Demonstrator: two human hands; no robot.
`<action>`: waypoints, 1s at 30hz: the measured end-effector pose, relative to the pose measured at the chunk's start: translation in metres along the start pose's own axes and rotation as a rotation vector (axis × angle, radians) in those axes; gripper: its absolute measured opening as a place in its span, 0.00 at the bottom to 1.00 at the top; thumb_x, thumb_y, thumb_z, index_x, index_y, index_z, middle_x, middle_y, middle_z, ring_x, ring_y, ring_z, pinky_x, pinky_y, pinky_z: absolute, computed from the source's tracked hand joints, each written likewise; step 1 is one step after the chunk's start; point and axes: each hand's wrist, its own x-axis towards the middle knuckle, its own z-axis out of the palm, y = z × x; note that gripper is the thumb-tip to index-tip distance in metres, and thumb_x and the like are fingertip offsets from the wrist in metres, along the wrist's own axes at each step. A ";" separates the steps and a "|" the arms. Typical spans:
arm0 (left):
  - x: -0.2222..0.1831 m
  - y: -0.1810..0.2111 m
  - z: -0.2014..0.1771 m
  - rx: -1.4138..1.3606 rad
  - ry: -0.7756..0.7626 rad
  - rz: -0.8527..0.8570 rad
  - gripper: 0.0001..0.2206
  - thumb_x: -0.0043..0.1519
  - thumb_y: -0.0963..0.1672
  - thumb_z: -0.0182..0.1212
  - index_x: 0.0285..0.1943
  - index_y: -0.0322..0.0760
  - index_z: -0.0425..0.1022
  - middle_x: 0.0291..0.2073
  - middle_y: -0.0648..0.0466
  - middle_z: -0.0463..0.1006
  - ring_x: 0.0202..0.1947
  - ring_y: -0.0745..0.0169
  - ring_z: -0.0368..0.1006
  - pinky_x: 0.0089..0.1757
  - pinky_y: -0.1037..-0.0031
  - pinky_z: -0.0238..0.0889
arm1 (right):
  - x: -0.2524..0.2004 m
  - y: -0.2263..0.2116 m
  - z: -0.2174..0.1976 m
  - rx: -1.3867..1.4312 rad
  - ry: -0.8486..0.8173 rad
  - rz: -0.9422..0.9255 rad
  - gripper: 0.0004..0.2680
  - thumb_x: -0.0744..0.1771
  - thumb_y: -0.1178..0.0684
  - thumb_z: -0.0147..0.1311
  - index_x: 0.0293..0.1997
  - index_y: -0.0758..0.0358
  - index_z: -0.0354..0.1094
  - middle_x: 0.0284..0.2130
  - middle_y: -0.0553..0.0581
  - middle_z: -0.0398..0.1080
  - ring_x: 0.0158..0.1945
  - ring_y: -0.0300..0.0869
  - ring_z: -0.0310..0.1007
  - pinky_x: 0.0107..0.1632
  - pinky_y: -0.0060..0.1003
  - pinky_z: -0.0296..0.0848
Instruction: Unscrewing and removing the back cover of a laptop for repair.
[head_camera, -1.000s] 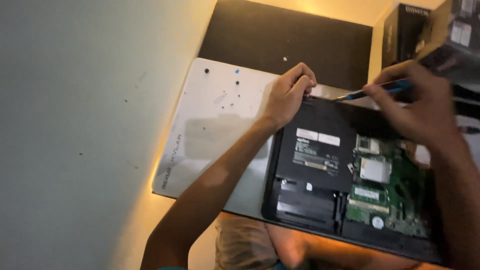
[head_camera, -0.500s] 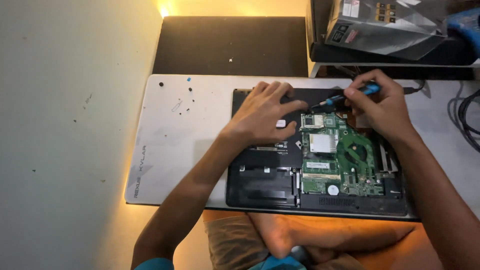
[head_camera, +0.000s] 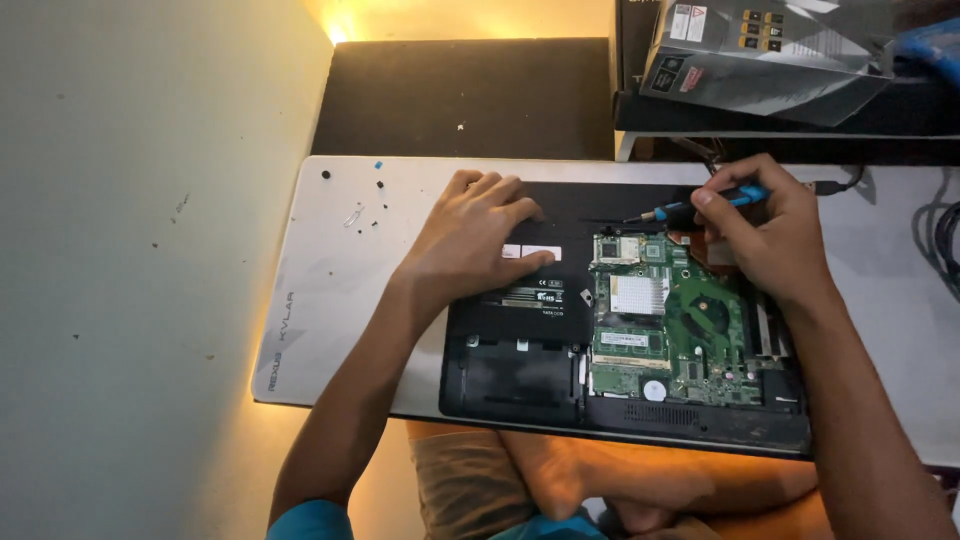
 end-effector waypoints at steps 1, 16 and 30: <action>0.000 0.000 -0.001 0.002 -0.003 -0.002 0.28 0.71 0.63 0.67 0.65 0.45 0.88 0.61 0.51 0.85 0.65 0.46 0.76 0.69 0.45 0.57 | 0.000 0.002 0.000 0.004 -0.001 0.001 0.05 0.79 0.57 0.66 0.57 0.63 0.73 0.42 0.59 0.78 0.38 0.42 0.80 0.43 0.35 0.81; 0.011 0.022 0.050 0.354 0.353 -0.037 0.25 0.71 0.59 0.52 0.50 0.34 0.76 0.45 0.42 0.76 0.49 0.41 0.69 0.53 0.49 0.61 | -0.003 0.006 0.001 -0.048 -0.017 -0.040 0.05 0.79 0.60 0.67 0.58 0.64 0.73 0.47 0.58 0.77 0.39 0.41 0.79 0.46 0.35 0.77; 0.018 0.020 0.052 0.323 0.286 -0.063 0.26 0.78 0.60 0.49 0.60 0.37 0.76 0.53 0.45 0.78 0.56 0.45 0.70 0.59 0.48 0.58 | -0.004 0.009 -0.002 -0.091 -0.012 -0.048 0.05 0.80 0.61 0.66 0.60 0.68 0.72 0.49 0.64 0.78 0.45 0.45 0.82 0.48 0.36 0.83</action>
